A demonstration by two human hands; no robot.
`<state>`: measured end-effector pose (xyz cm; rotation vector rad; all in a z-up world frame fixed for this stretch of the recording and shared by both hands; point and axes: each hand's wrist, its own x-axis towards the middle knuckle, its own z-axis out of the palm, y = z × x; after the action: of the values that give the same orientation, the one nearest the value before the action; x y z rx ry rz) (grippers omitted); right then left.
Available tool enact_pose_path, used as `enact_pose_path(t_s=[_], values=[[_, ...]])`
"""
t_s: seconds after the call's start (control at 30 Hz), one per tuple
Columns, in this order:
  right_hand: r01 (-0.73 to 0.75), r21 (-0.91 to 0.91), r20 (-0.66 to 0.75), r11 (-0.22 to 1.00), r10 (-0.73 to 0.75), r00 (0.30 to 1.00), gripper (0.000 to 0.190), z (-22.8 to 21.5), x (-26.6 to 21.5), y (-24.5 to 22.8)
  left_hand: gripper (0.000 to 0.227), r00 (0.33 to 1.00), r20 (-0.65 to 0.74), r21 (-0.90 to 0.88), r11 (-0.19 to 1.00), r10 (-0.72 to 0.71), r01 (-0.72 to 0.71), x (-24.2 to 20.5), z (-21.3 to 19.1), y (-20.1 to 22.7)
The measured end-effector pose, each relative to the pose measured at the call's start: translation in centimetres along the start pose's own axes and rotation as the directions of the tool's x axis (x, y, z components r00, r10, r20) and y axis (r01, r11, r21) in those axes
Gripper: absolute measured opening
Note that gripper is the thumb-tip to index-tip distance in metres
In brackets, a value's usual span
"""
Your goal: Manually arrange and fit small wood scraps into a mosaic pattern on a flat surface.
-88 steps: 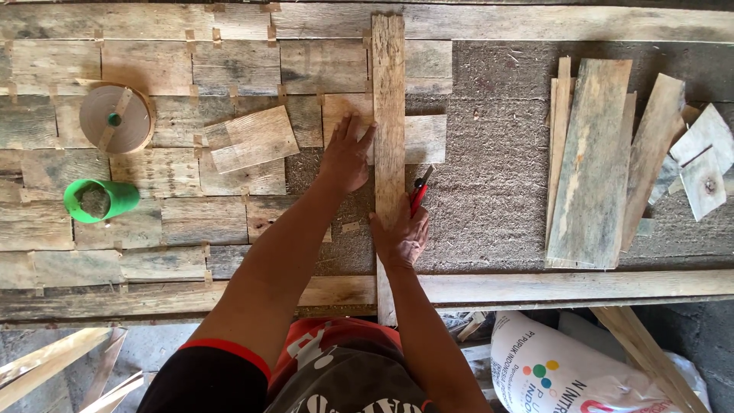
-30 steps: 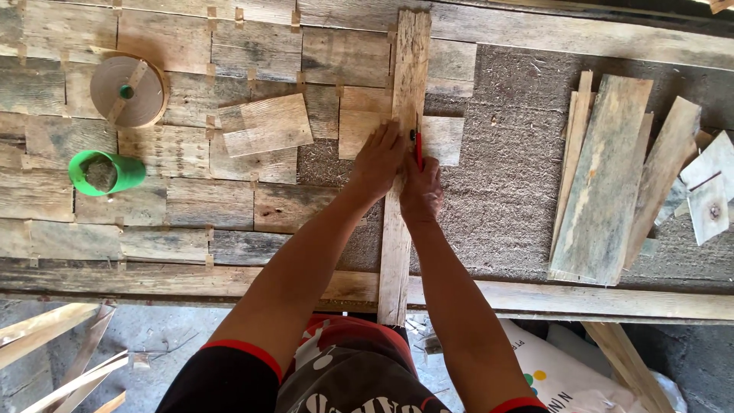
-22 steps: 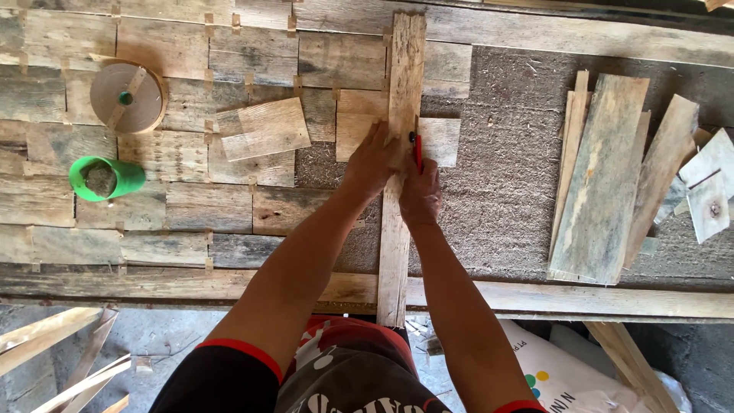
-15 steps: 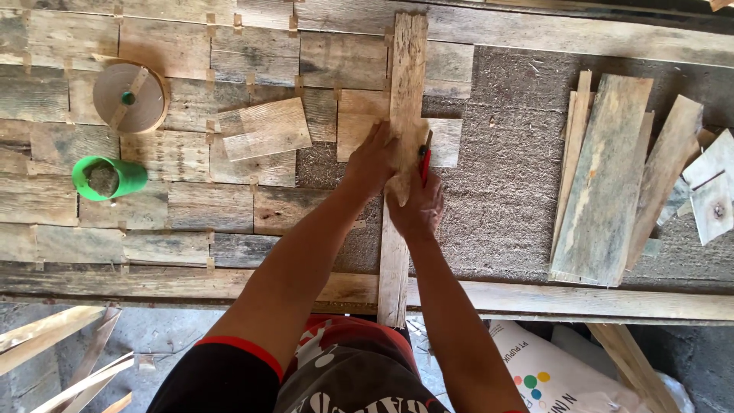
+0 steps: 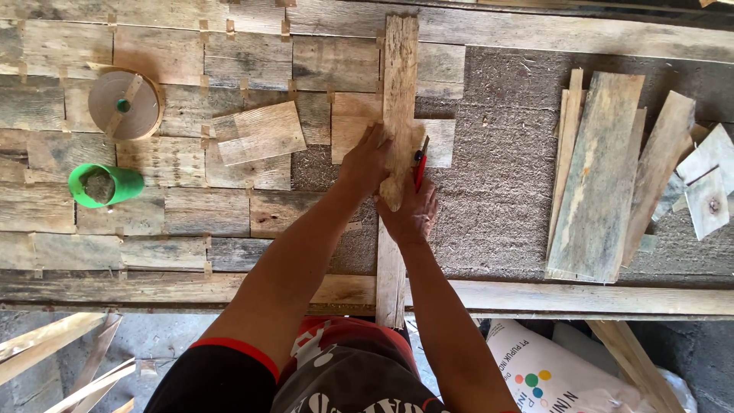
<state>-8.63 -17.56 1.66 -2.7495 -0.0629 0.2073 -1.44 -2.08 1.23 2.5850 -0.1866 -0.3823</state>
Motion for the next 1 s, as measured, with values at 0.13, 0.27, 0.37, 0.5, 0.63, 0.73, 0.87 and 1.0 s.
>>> enact_pose_path(t_s=[0.13,0.27,0.37,0.5,0.63,0.73,0.87,1.0], values=[[0.008,0.015,-0.018,1.000,-0.008,1.000,0.102,-0.3,0.1,-0.2,0.084,1.000,0.030,0.018,1.000,-0.006,0.005,0.2,-0.3,0.3],[-0.020,0.010,0.012,1.000,0.020,1.000,0.101,-0.4,0.1,-0.3,0.085,0.997,0.070,0.031,0.999,-0.026,0.024,0.3,-0.1,0.3],[-0.016,0.015,-0.010,1.000,0.016,1.000,0.100,-0.1,-0.1,-0.2,0.084,0.997,0.074,0.039,0.999,-0.032,0.030,0.3,-0.2,0.4],[-0.035,0.015,0.014,0.999,0.035,0.999,0.102,-0.5,-0.1,-0.3,0.085,0.995,0.095,0.044,0.998,-0.043,0.039,0.3,-0.2,0.4],[-0.035,0.019,-0.006,0.999,0.035,0.999,0.102,-0.3,0.0,-0.1,0.085,0.993,0.107,0.041,0.998,-0.041,0.037,0.3,-0.6,0.5],[-0.069,0.011,0.026,0.998,0.069,0.997,0.102,-0.4,0.0,-0.3,0.084,0.997,0.078,0.037,0.999,-0.019,0.016,0.1,-0.3,0.2],[-0.079,0.012,0.021,0.997,0.079,0.997,0.102,-0.1,-0.1,-0.2,0.083,0.998,0.064,0.034,0.999,-0.012,0.010,0.2,-0.4,0.2],[-0.057,0.016,-0.010,0.998,0.058,0.998,0.101,0.3,-0.2,0.1,0.083,0.997,0.070,0.024,1.000,-0.019,0.018,0.2,-0.6,0.3]])
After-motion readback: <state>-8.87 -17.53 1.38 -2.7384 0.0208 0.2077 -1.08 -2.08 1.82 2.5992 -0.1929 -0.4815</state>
